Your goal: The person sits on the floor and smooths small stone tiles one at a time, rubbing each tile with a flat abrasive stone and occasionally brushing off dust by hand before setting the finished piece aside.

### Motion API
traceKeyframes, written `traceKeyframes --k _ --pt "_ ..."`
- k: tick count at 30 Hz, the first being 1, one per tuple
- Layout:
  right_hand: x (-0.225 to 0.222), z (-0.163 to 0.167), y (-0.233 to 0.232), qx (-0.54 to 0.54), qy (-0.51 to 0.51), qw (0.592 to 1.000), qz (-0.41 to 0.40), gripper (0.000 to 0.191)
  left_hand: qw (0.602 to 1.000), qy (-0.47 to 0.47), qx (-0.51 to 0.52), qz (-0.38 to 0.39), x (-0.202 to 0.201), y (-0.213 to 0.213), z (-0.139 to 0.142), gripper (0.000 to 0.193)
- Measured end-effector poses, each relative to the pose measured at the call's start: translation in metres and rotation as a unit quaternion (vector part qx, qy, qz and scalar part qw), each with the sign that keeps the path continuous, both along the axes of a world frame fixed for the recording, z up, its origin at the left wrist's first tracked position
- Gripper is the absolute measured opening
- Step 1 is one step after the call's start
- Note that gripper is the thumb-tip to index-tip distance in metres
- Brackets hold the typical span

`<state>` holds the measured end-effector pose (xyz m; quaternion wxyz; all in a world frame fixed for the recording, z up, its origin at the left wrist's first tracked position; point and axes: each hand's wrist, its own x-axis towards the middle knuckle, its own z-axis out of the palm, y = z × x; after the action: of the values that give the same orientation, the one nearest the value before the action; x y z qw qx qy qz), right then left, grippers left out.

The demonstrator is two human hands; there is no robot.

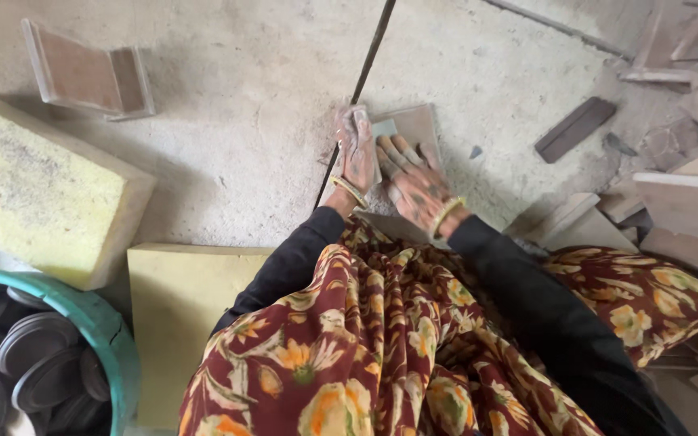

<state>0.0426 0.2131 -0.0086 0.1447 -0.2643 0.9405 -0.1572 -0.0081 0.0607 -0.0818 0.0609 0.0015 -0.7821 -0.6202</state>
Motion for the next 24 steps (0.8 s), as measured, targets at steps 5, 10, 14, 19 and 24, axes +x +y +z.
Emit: traceKeyframes --k 5,10,14,19,24 --pt "-0.041 0.006 0.018 0.005 0.048 0.998 -0.036 0.084 0.998 -0.029 0.048 -0.008 -0.003 -0.004 0.008 0.061" --pt "-0.025 0.006 0.035 0.060 0.205 0.972 -0.094 0.058 0.997 -0.058 -0.042 0.011 -0.004 0.000 -0.007 0.067" --pt "-0.018 -0.012 0.020 0.051 0.026 0.990 -0.130 0.012 0.995 -0.046 0.084 0.020 -0.004 0.002 -0.012 0.064" --pt "-0.021 -0.002 0.008 0.123 -0.013 0.989 -0.077 0.052 0.999 -0.047 -0.019 -0.018 -0.008 -0.006 0.009 0.055" --pt "0.010 0.030 0.008 0.009 0.146 0.986 -0.080 0.072 0.999 -0.041 0.017 0.026 -0.002 -0.001 0.034 0.052"
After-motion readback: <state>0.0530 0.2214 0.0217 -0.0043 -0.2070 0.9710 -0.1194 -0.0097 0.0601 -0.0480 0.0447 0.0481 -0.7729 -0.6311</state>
